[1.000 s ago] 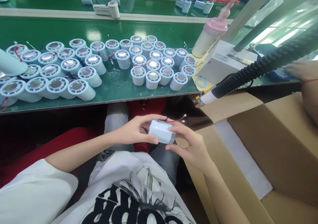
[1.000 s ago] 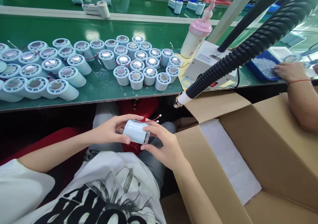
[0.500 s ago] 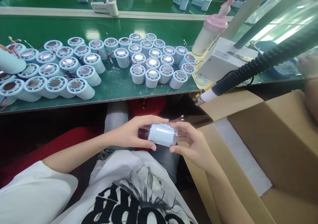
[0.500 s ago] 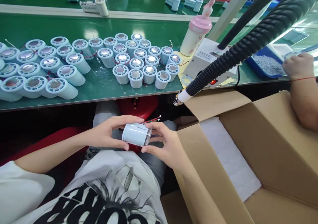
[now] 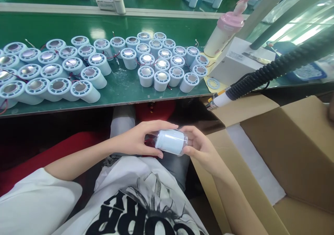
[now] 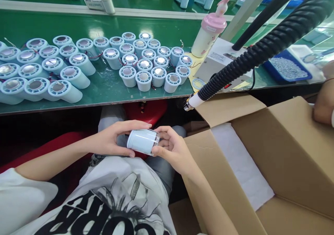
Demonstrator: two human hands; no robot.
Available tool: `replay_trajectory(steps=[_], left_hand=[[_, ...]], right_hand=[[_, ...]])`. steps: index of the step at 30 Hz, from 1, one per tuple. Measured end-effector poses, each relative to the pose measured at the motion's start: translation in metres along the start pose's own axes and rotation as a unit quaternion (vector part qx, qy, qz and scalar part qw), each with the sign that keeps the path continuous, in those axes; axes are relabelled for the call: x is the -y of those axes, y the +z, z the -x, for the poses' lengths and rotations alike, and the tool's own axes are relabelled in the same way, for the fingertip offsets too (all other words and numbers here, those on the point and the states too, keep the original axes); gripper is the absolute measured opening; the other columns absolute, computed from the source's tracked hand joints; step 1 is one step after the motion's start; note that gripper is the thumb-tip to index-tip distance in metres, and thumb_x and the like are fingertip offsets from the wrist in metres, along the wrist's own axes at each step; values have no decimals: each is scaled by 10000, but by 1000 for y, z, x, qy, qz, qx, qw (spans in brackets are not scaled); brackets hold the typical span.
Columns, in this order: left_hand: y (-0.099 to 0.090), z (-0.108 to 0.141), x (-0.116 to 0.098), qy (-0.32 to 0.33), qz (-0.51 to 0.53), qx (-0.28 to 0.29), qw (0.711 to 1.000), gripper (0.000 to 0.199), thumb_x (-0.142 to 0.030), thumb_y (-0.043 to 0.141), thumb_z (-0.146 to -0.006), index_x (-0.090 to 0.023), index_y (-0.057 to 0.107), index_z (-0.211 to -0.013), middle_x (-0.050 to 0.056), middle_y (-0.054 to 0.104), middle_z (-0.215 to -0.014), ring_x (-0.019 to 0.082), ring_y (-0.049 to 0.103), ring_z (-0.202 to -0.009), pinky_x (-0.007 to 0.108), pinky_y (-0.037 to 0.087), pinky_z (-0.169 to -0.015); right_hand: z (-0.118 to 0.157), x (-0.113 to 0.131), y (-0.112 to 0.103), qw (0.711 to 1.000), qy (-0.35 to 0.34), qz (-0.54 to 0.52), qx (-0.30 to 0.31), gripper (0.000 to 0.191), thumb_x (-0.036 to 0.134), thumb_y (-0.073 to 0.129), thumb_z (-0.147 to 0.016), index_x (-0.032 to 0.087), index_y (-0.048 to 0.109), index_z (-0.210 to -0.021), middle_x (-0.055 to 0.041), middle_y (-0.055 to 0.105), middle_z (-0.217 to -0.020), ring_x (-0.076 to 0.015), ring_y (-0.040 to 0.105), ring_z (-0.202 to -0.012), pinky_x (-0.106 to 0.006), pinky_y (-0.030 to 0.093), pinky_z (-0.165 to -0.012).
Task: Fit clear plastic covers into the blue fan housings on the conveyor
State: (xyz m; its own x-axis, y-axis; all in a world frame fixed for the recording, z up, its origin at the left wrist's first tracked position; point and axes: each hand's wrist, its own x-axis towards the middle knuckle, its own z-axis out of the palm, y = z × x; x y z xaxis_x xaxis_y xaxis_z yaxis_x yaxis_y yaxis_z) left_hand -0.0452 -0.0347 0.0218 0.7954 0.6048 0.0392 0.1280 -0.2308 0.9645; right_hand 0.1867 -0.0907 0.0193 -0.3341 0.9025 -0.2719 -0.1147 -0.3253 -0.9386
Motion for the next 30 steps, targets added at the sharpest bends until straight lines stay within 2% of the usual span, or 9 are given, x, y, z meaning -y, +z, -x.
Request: replay_trajectory(steps=[7,13,21,26,30], left_hand=[[-1,-1,4,34,-11,-1,999,746,-256,776,-705,-266,450,-1376,117,492,-1409,292,461,-1305,392,447,-1036],[-2,-1,4,46,-21,6,999,747,-250,771,-713,-270,439,-1382,114,488,-1413,282,454,-1312,385,433,-1049],[-3,-2,4,55,-9,8,998,733,-231,768,-717,-276,451,-1376,107,485,-1415,276,452,-1313,389,413,-1067],[-3,-3,6,78,-8,7,997,734,-222,772,-709,-279,462,-1372,114,480,-1420,288,449,-1315,414,393,-1081],[-3,-4,7,91,-18,5,996,734,-219,777,-704,-288,468,-1366,117,471,-1427,288,447,-1314,428,374,-1090]], right_hand=[[-5,-5,3,997,35,-62,3,365,416,699,-766,212,495,-990,11,646,-794,-128,663,-610,-228,573,-510],[-8,-8,5,994,84,-73,-10,465,568,664,-735,189,472,-922,30,639,-592,-132,644,-475,-186,511,-410],[-11,-7,11,987,131,-94,-7,587,717,607,-681,197,458,-910,23,631,-533,-129,603,-402,-165,454,-336],[-12,-4,14,976,178,-126,26,645,789,549,-658,161,535,-805,-36,663,-541,-102,561,-354,-144,415,-308],[-12,-5,12,961,223,-152,66,662,765,420,-768,132,577,-652,-40,626,-516,-80,541,-342,-130,374,-288]])
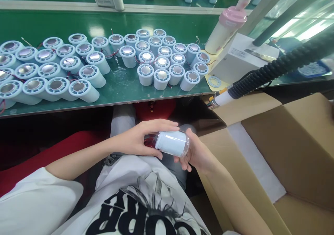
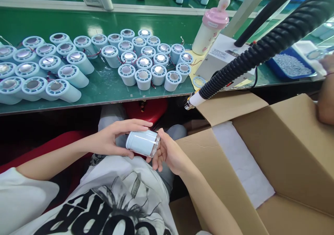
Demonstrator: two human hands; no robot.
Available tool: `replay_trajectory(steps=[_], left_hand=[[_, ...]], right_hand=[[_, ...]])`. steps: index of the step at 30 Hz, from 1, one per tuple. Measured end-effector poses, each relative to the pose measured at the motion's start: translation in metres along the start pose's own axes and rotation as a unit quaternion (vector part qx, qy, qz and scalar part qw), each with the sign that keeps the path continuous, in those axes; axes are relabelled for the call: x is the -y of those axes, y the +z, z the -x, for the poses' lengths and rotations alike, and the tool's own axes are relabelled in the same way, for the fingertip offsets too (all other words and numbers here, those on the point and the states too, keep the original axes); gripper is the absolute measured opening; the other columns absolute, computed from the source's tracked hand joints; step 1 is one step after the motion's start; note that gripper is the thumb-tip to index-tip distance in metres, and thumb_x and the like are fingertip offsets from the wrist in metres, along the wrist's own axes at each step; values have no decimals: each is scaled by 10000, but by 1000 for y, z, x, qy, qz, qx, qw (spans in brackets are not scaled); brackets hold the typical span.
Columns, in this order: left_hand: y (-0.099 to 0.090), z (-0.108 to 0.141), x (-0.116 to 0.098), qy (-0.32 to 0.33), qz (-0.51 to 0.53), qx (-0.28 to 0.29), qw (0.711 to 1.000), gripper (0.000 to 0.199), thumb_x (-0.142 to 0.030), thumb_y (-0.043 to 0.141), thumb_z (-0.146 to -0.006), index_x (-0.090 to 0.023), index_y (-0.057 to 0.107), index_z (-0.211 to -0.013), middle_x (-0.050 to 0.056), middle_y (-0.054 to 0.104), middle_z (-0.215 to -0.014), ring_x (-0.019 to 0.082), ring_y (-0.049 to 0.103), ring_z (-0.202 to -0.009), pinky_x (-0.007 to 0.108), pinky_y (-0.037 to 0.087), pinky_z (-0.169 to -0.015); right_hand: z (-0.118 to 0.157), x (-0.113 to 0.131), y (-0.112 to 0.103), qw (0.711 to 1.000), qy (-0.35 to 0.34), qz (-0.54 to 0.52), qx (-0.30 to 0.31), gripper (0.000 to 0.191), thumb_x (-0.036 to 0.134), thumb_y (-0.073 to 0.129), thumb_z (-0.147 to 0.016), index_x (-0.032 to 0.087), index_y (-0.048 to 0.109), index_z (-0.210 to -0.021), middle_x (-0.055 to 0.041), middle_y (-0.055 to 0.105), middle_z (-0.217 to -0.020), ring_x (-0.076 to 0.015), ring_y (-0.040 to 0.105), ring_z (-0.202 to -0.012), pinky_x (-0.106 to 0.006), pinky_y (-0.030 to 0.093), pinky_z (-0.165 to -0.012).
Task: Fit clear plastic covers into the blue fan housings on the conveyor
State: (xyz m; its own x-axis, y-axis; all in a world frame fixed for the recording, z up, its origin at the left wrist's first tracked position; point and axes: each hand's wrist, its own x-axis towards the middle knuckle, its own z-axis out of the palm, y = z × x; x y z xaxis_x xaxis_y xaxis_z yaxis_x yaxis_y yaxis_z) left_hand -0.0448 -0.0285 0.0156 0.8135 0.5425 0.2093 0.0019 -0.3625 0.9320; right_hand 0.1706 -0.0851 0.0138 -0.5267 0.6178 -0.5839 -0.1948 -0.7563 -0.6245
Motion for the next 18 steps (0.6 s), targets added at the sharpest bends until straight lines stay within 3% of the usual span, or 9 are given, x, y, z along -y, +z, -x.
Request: replay_trajectory(steps=[3,6,8,10,11,13,14,16,18], left_hand=[[1,0,-1,1,-4,-6,1000,708,-214,780,-696,-286,497,-1342,115,494,-1399,287,475,-1284,425,387,-1077],[3,-1,-6,-42,31,-13,999,648,-212,752,-720,-276,513,-1319,109,518,-1357,280,508,-1240,363,502,-952],[5,-1,-10,-92,70,-23,993,631,-217,730,-742,-282,498,-1325,98,525,-1339,263,536,-1199,306,550,-856],[6,0,-13,-143,109,-35,983,633,-230,728,-750,-295,483,-1330,81,543,-1305,237,575,-1136,284,561,-825],[6,0,-15,-166,129,-41,977,633,-238,730,-751,-299,480,-1330,74,554,-1286,226,592,-1104,287,562,-827],[6,1,-17,-201,171,-48,963,632,-251,732,-754,-305,474,-1328,68,564,-1269,216,613,-1062,297,562,-823],[6,1,-18,-212,191,-50,957,634,-256,734,-754,-309,470,-1328,65,571,-1262,213,621,-1045,300,563,-814],[5,0,-17,-229,222,-48,946,648,-259,735,-755,-318,457,-1338,59,600,-1227,207,639,-1009,302,562,-793],[5,-4,-12,-241,240,-43,940,693,-257,747,-743,-315,440,-1360,54,638,-1173,199,656,-969,304,556,-792]], right_hand=[[-1,-2,-2,999,30,-13,17,737,729,237,-861,128,574,-597,-34,586,-480,-57,495,-307,-118,320,-269],[-3,-5,-3,999,43,7,28,792,757,161,-850,128,567,-591,-27,553,-458,-46,452,-286,-117,262,-252],[-4,-8,-4,999,6,47,7,770,781,183,-827,138,563,-639,-26,554,-466,-64,460,-301,-132,273,-256],[-3,-10,-5,987,-94,110,-66,610,697,301,-873,156,567,-778,-35,613,-568,-97,536,-392,-163,383,-317],[-1,-10,-5,968,-166,151,-111,463,596,384,-906,169,563,-886,-53,663,-703,-118,602,-499,-190,468,-397],[4,-10,-8,897,-322,259,-158,245,334,513,-918,221,494,-1134,-105,637,-1141,-167,670,-869,-282,580,-679],[7,-9,-9,851,-388,321,-149,347,229,549,-896,255,440,-1225,-112,532,-1325,-194,618,-1067,-345,565,-830],[9,-10,-14,769,-464,427,-105,521,120,592,-853,293,393,-1302,-105,386,-1469,-236,453,-1298,-450,463,-1016],[6,-14,-20,739,-481,463,-93,539,95,636,-823,291,433,-1283,-110,434,-1438,-253,418,-1330,-479,441,-1038]])
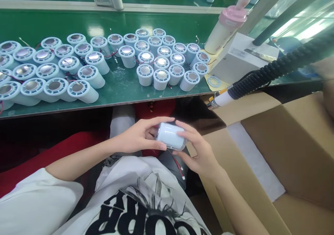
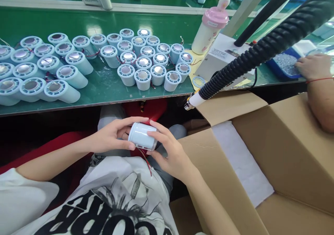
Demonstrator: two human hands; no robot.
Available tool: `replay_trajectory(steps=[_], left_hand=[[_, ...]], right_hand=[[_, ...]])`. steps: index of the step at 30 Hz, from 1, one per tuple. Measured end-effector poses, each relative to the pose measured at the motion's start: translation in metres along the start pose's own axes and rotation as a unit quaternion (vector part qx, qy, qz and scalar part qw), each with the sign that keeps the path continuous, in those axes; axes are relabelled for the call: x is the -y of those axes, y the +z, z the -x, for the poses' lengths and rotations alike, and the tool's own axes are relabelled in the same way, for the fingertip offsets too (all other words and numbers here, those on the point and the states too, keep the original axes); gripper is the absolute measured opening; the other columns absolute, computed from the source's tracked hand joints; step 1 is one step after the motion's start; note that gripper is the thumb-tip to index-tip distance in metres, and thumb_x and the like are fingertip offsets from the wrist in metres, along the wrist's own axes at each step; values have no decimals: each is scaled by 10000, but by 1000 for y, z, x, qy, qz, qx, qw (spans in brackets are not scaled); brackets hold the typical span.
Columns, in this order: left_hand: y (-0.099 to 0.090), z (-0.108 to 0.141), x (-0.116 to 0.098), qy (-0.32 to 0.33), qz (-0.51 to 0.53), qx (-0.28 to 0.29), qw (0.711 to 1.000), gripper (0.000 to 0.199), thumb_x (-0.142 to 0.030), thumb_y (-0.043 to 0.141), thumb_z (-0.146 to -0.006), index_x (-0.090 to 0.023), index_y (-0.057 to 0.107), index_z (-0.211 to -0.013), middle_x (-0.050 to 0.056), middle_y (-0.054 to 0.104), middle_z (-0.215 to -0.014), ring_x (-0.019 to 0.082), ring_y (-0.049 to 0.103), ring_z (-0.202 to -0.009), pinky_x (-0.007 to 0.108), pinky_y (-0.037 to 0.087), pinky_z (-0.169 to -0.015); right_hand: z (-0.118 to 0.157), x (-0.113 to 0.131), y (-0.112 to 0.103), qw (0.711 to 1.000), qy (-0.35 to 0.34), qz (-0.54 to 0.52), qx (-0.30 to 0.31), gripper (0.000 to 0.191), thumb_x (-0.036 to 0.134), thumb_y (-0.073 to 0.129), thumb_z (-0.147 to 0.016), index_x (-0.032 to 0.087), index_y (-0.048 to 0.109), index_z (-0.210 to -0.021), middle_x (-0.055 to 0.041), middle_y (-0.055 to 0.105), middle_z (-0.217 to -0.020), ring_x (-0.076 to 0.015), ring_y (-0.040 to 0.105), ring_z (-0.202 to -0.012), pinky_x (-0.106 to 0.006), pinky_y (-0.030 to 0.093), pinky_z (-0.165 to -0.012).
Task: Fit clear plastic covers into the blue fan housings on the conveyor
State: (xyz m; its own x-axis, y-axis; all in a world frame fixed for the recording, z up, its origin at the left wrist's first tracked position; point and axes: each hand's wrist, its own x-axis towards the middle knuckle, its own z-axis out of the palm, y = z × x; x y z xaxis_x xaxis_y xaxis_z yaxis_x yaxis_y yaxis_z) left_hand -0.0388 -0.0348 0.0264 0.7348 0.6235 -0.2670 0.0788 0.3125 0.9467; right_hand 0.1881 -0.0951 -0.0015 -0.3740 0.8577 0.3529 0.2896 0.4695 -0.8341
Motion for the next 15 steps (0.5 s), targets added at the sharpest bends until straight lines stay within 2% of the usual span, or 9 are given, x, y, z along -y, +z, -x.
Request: replay_trajectory(steps=[2,4,6,9,12,15], left_hand=[[-2,-13,3,2,9,-18,1000,733,-255,779,-703,-266,457,-1361,69,653,-1168,209,653,-999,324,532,-860],[-2,-35,7,15,28,-52,998,740,-266,814,-650,-190,509,-1320,103,645,-1204,239,627,-1072,354,496,-935],[-1,-64,11,17,54,-76,995,704,-292,825,-627,-139,559,-1261,132,645,-1211,268,605,-1115,390,473,-967],[4,-108,15,18,68,-72,995,632,-327,816,-637,-121,605,-1196,141,667,-1175,277,611,-1105,430,455,-981],[7,-142,15,31,50,-45,997,582,-342,810,-646,-116,632,-1152,137,684,-1134,267,631,-1064,440,440,-991],[7,-157,14,36,35,-21,999,538,-336,794,-674,-121,635,-1140,131,691,-1109,248,644,-1033,424,449,-978]], right_hand=[[5,-11,6,998,21,-25,-48,521,114,678,-801,279,470,-1249,-122,480,-1396,-261,451,-1305,-456,498,-980],[9,-26,15,987,55,-77,-131,520,129,704,-783,278,477,-1227,-122,480,-1394,-259,454,-1305,-437,519,-952],[12,-43,23,965,84,-122,-218,520,139,719,-771,282,476,-1209,-114,473,-1399,-247,450,-1310,-430,505,-975],[12,-67,26,926,117,-167,-318,501,182,724,-762,259,475,-1189,-127,451,-1418,-249,467,-1296,-452,468,-1019],[10,-82,15,905,135,-194,-353,493,216,731,-745,239,487,-1173,-143,432,-1434,-264,477,-1286,-477,447,-1037],[10,-88,-2,908,139,-205,-338,487,231,745,-731,240,521,-1163,-135,432,-1437,-271,460,-1298,-470,451,-1029]])
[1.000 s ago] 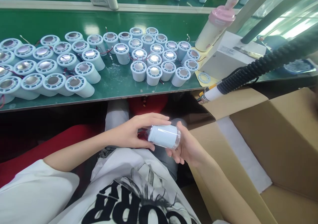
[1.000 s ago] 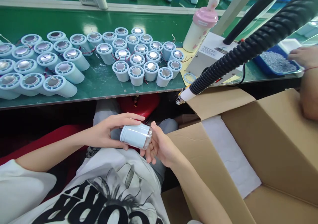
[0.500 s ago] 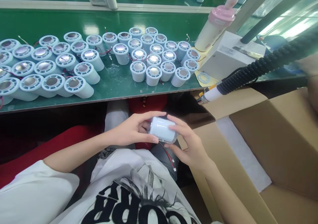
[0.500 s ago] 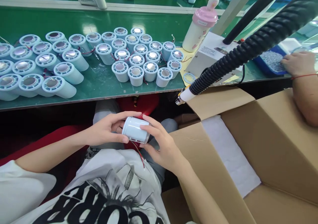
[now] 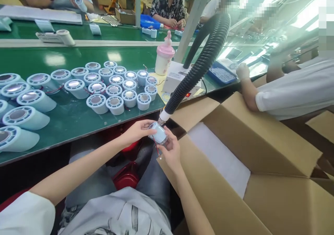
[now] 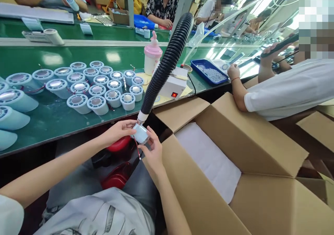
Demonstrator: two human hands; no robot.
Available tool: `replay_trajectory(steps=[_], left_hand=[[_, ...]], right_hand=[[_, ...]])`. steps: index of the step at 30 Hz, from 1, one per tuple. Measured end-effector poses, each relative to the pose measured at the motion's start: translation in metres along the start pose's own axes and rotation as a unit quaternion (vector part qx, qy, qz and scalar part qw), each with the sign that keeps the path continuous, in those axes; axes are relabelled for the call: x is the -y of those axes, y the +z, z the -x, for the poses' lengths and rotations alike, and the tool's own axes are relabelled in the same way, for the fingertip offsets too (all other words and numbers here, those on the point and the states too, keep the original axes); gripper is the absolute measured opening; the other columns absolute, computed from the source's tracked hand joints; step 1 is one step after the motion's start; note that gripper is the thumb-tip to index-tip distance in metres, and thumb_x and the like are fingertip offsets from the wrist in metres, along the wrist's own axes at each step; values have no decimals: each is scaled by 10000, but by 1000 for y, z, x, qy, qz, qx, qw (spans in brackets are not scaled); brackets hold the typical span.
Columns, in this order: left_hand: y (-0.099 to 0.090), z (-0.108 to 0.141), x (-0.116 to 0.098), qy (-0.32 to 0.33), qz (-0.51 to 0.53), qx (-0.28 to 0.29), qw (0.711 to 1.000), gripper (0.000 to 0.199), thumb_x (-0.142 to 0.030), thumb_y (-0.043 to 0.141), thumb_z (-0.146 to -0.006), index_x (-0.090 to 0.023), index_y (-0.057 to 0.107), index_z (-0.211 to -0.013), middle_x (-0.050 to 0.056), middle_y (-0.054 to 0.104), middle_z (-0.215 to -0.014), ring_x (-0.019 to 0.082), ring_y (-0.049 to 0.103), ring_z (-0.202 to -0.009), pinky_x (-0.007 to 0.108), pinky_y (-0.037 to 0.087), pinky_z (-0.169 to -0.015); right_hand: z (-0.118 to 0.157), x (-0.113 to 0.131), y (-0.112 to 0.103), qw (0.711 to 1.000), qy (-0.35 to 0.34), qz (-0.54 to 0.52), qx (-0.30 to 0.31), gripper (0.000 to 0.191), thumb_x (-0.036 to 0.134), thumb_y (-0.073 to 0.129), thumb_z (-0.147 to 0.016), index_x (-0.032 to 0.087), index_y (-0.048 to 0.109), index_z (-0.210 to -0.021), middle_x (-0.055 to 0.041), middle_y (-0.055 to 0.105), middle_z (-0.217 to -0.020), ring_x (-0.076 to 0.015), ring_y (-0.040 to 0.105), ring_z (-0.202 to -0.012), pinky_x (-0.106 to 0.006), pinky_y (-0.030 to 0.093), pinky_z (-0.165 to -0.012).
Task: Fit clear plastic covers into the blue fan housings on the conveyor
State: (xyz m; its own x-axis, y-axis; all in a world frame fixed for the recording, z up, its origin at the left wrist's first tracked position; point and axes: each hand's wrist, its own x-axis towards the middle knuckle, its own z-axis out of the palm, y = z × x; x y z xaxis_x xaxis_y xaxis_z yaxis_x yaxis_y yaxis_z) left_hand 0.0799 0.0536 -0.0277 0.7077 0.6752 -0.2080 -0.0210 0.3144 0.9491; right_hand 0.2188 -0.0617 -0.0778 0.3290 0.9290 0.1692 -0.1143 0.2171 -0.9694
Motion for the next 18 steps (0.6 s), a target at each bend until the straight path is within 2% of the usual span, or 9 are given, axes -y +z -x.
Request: replay_trajectory(steps=[3,5,8,11,15,18], left_hand=[[-4,4,-4,-2,-14,10,1000,506,-317,775,-703,-120,618,-1142,141,686,-1111,228,653,-1008,407,472,-951],[-9,15,-10,-4,-22,18,1000,532,-271,800,-670,-129,612,-1147,154,662,-1167,235,649,-1024,408,487,-937],[-18,39,-21,45,-77,91,992,597,-153,821,-618,-181,619,-1180,160,525,-1373,279,560,-1201,411,476,-986],[-24,64,-35,85,-140,163,973,637,-107,773,-672,-243,584,-1265,136,444,-1454,284,485,-1292,397,472,-1012],[-23,87,-45,50,-144,140,978,689,-134,746,-719,-288,504,-1346,116,465,-1443,264,542,-1238,389,487,-997],[-16,96,-36,28,-112,125,985,716,-170,751,-721,-283,473,-1371,115,475,-1433,267,550,-1221,389,484,-990]], right_hand=[[-8,8,-7,999,17,-7,37,500,258,760,-721,242,550,-1174,-119,432,-1445,-273,445,-1307,-453,456,-1023],[-10,15,-6,995,51,-30,79,543,278,782,-699,250,557,-1192,-102,476,-1414,-263,505,-1247,-435,472,-1002],[-8,28,0,979,122,-80,141,569,338,795,-682,262,566,-1198,-74,590,-1283,-233,614,-1074,-399,516,-922],[0,43,6,966,160,-118,163,529,385,790,-684,278,597,-1166,-49,649,-1165,-214,643,-977,-369,537,-859],[10,60,10,960,181,-99,190,427,308,790,-695,298,665,-1104,-27,666,-1087,-198,638,-918,-339,546,-800],[12,64,17,961,192,-61,190,397,266,767,-719,310,680,-1103,-1,677,-924,-154,617,-752,-290,544,-693]])
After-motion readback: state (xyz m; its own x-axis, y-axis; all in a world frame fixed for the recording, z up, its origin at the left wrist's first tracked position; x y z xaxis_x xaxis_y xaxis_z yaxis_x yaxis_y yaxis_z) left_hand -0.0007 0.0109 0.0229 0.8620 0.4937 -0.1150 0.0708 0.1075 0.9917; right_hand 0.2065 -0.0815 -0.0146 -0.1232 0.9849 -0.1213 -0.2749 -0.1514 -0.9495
